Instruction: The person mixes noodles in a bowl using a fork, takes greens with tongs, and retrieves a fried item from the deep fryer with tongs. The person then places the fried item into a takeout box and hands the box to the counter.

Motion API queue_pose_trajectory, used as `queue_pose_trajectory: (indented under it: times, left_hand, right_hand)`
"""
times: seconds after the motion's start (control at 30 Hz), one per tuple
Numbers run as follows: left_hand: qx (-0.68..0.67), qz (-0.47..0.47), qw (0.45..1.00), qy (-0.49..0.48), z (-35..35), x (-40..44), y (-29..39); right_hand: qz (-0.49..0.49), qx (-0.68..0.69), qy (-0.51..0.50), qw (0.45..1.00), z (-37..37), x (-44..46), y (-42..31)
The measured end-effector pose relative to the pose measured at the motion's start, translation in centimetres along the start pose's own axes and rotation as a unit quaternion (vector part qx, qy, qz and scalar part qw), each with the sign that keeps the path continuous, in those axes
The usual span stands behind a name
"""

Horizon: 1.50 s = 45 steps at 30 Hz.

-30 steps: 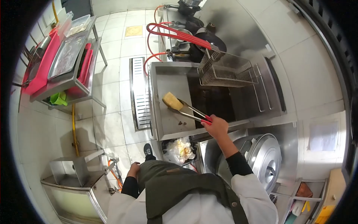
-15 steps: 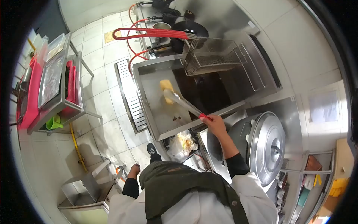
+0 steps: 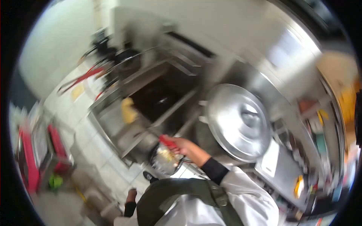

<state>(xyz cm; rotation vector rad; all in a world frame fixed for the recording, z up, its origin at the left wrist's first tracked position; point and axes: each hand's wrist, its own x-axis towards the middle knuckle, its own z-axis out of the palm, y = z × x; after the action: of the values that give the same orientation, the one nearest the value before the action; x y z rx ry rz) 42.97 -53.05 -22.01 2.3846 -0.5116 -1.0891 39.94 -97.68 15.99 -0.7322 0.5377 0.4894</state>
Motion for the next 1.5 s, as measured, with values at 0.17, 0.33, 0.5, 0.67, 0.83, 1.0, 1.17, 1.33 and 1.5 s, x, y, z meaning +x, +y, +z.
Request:
queue_pose_trajectory:
  times: [0.17,0.33,0.5,0.67,0.83,1.0,1.17,1.33,1.5]
  left_hand:
    - [0.04,0.019,0.989,-0.144,5.0,3.7,15.7]
    - [0.128,0.075,0.957,-0.251,13.4,3.0,28.8]
    - [0.182,0.105,0.919,-0.334,21.5,0.4,36.8]
    - [0.223,0.103,0.882,-0.402,27.7,-2.0,40.3]
    - [0.195,0.063,0.851,-0.484,33.5,-4.5,45.5]
    - [-0.041,-0.017,0.811,-0.583,42.9,-6.6,57.9]
    - [-0.385,0.014,0.69,-0.613,45.0,-15.0,85.0]
    - [-0.48,0.024,0.656,-0.583,47.0,-16.7,98.9]
    - [-0.453,-0.006,0.684,-0.572,50.2,-15.3,103.5]
  right_hand:
    - [-0.153,-0.016,-0.023,0.988,-1.9,-11.8,3.0]
    - [-0.325,0.001,0.089,0.941,-7.2,-34.4,9.2]
    - [-0.397,0.082,0.413,0.815,-12.5,-54.4,21.0]
    - [-0.35,0.152,0.659,0.649,-20.0,-65.8,27.3]
    - [-0.315,0.018,0.789,0.527,-36.6,-71.0,25.1]
    - [-0.102,-0.154,0.872,0.452,-49.2,-73.6,10.6]
    - [0.0,-0.347,0.856,0.383,-60.2,-73.9,4.7]
    - [-0.019,-0.345,0.837,0.424,-61.2,-77.0,5.2]
    - [-0.048,-0.343,0.813,0.468,-62.5,-77.9,6.4]
